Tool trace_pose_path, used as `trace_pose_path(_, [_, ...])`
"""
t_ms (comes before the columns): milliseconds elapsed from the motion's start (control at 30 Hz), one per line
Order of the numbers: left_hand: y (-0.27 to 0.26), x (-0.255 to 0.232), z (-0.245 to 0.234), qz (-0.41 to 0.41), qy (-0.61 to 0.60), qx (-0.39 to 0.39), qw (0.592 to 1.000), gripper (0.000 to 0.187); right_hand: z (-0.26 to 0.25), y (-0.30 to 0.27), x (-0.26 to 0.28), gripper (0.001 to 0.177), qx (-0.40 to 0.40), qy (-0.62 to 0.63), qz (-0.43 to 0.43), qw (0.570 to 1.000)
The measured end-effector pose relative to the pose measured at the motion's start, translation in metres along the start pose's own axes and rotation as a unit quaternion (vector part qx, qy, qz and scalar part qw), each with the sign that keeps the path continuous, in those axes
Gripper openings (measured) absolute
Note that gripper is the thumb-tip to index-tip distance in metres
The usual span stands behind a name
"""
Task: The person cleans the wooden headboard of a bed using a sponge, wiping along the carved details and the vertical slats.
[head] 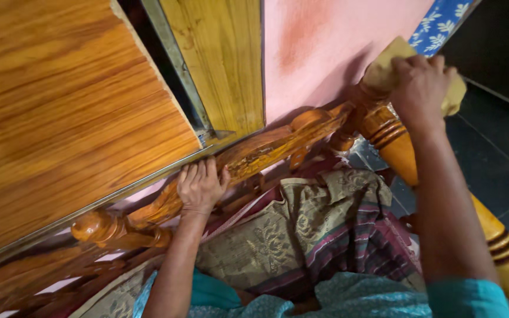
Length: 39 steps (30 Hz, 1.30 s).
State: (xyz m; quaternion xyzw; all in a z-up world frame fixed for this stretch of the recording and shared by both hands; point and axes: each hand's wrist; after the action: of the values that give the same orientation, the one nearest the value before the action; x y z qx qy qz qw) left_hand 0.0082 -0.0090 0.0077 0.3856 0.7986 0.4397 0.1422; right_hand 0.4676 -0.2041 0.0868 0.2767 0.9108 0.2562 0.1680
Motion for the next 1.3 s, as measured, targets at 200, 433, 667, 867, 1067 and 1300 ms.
trace_pose_path(200, [-0.002,0.000,-0.002,-0.004,-0.001,-0.001,1.000,0.029,-0.025,-0.034,-0.032,0.044,0.043,0.114,-0.011,0.992])
trace_pose_path(433, [-0.002,0.000,0.000,-0.001,0.004,-0.003,1.000,0.030,-0.040,-0.081,0.002,0.047,0.044,0.081,-0.079,0.993])
trace_pose_path(667, [0.003,-0.001,-0.005,0.010,0.008,-0.016,1.000,0.030,-0.004,-0.067,0.016,0.045,-0.010,0.025,-0.115,0.993])
trace_pose_path(867, [-0.002,0.002,0.001,0.006,0.005,0.001,1.000,0.030,0.051,-0.077,-0.045,0.032,0.033,0.041,-0.041,0.998])
trace_pose_path(1067, [-0.002,0.001,0.000,0.008,0.021,0.003,1.000,0.031,0.068,-0.096,-0.098,0.037,0.039,-0.066,0.055,0.996])
trace_pose_path(1300, [-0.005,0.001,0.005,0.008,0.021,-0.002,1.000,0.031,0.059,-0.080,0.001,0.066,0.213,-0.128,0.037,0.968])
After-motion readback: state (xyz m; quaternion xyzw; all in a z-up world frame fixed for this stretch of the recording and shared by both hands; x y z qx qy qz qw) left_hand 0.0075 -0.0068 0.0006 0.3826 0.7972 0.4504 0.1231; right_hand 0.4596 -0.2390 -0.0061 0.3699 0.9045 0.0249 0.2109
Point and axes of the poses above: each hand's wrist, its own y-axis towards the middle knuckle, its own z-axis out of the palm, x = y × z, and after that the axes turned 4 degrees about -z, right-handed
